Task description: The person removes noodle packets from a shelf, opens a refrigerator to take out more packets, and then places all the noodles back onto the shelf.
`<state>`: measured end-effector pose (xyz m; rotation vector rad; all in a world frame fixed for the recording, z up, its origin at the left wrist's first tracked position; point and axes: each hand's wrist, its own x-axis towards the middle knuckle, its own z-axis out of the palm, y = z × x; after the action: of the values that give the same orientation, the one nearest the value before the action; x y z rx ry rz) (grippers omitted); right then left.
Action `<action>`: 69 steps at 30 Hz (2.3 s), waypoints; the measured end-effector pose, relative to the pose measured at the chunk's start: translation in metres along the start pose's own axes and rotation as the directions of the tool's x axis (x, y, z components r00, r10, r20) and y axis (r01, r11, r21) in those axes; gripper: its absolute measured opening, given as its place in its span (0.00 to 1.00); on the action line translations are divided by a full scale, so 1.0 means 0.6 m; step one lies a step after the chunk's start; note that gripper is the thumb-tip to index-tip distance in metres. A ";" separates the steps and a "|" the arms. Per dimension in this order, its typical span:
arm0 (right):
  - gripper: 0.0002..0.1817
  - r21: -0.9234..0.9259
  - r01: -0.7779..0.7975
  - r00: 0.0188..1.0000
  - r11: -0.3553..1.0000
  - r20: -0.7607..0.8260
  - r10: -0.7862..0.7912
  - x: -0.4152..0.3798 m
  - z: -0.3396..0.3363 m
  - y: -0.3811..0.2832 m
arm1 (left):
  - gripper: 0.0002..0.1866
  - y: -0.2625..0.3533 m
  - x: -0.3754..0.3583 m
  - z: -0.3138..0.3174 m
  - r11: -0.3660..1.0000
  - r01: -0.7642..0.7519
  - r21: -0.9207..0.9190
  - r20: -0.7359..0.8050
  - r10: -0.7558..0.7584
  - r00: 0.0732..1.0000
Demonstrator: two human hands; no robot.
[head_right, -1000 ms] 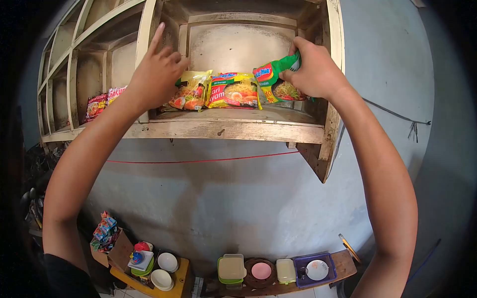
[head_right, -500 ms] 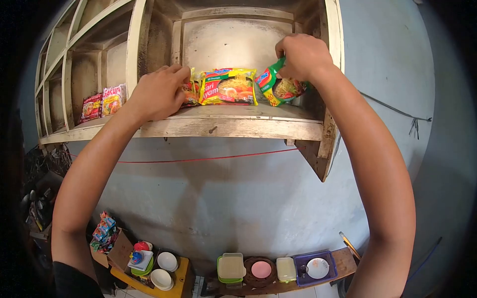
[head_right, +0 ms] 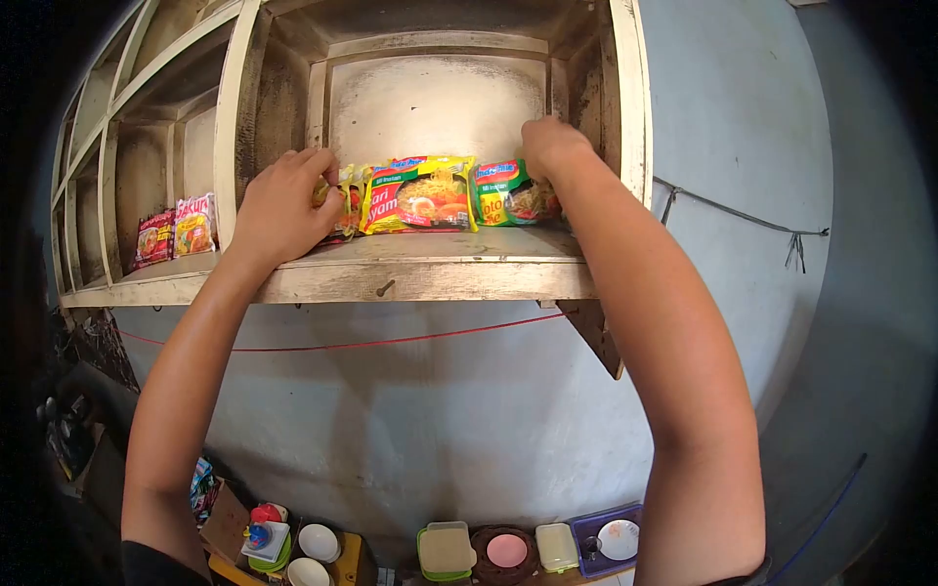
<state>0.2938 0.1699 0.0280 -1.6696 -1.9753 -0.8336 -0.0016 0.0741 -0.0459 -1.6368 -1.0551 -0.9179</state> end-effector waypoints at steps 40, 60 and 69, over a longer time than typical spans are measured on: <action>0.49 0.108 0.317 0.947 0.942 -0.094 -0.308 -0.014 0.036 0.009 | 0.09 0.001 -0.001 -0.008 0.991 -0.032 -0.131 -0.083 0.021 0.996; 0.09 0.873 0.488 0.794 -0.017 -0.452 -0.407 -0.600 0.337 -0.128 | 0.09 0.070 -0.800 -0.211 0.461 0.827 -0.322 0.194 -0.823 0.534; 0.06 0.996 0.044 0.459 0.080 0.051 -0.887 -0.711 0.361 -0.394 | 0.12 0.152 -1.030 -0.334 -0.343 0.908 -0.242 0.357 -0.901 -0.245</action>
<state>0.1563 -0.0167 -0.4530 -0.3297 -2.7133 1.0613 -0.1491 -0.2712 -0.5840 -0.5357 -2.4688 -2.4135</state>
